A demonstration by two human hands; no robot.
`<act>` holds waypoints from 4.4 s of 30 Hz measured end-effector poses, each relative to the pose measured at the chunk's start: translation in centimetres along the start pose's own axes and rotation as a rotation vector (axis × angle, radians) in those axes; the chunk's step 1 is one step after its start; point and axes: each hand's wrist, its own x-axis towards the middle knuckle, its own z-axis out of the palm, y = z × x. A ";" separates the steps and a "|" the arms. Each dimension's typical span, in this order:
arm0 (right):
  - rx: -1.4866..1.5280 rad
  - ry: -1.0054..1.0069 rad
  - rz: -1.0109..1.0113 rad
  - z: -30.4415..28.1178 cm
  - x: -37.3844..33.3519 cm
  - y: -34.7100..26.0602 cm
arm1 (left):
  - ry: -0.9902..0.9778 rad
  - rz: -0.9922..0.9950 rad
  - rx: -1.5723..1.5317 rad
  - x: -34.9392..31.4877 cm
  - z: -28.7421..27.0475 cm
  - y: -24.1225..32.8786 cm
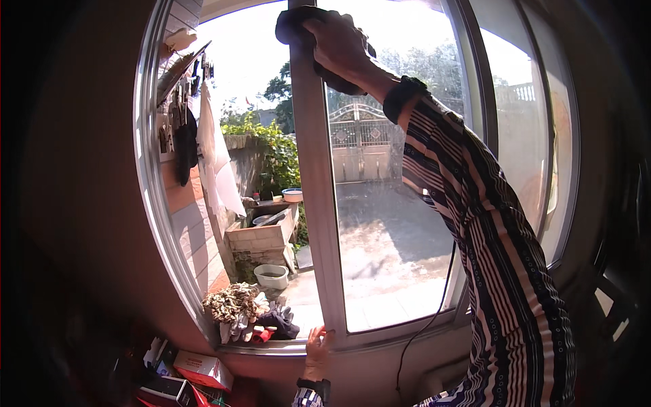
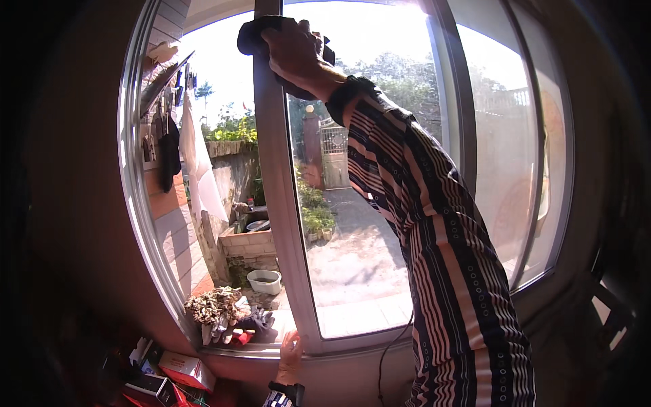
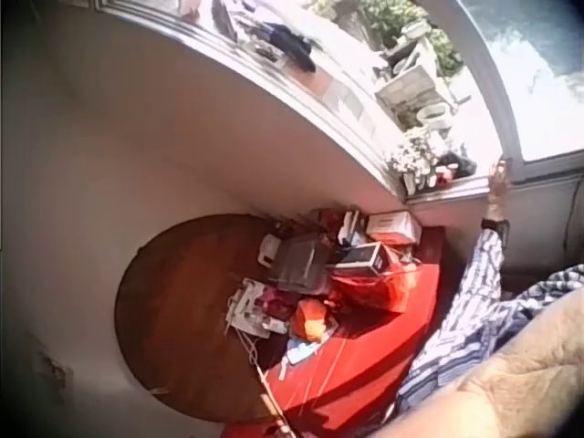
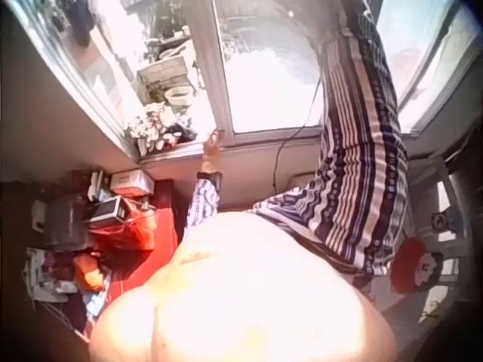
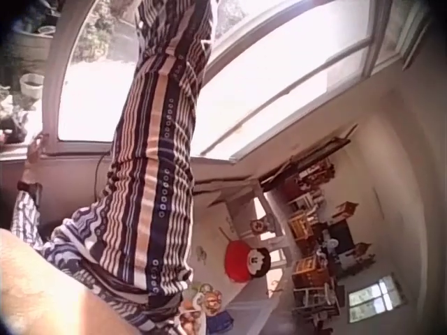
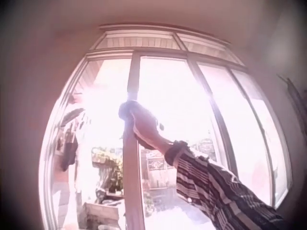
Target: Cleaning a glass window with a cloth and organizing items in a cardboard box.
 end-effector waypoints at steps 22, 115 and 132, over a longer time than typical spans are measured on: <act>0.197 0.009 0.220 -8.2 -5.2 19.0 | -0.066 -0.135 -0.177 -0.3 0.7 -0.3; -0.082 -0.050 0.175 -17.9 -14.2 12.2 | -0.068 -0.277 -0.062 0.0 2.3 -7.7; -0.314 0.114 0.521 -1.5 3.9 17.4 | 0.012 -0.064 -0.119 0.2 0.8 2.6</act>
